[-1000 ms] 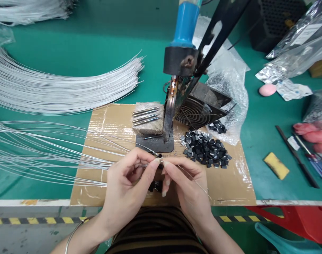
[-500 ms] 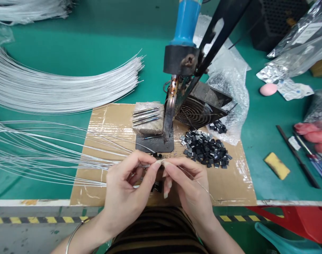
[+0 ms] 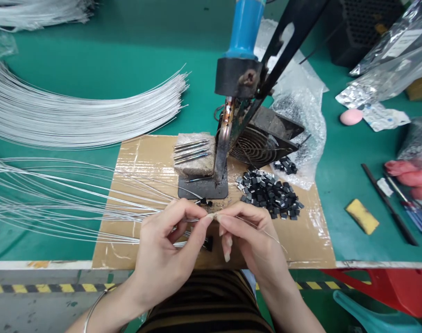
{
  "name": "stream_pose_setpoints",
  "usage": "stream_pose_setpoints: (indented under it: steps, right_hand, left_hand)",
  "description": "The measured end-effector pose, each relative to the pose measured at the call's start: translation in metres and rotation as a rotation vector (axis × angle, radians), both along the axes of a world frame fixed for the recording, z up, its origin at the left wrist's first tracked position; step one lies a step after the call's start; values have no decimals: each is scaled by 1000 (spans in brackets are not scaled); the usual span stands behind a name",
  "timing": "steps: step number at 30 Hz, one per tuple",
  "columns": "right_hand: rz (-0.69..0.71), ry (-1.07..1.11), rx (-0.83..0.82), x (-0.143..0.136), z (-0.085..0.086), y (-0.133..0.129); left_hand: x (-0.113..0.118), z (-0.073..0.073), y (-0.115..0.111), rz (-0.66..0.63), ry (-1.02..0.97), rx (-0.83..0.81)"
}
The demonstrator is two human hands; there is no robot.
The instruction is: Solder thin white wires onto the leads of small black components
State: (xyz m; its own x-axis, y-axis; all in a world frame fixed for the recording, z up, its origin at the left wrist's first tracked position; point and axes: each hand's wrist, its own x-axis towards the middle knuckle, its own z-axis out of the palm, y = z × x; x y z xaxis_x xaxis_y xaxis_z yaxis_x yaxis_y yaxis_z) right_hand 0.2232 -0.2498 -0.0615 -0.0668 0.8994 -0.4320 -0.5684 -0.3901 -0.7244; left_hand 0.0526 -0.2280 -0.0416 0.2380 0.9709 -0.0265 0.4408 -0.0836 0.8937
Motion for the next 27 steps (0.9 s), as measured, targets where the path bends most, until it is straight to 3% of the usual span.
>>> stream_pose_setpoints:
  steps: [5,12,27]
  right_hand:
    - [49,-31,-6,5,1,0]
    - [15,-40,21,2,-2,-3]
    - [-186,122,-26,-24,-6,-6]
  left_hand:
    - [-1,-1,0,-9,-1,-31]
    - [1,-3,0,23,-21,-54]
    - [7,-10,-6,105,-41,10]
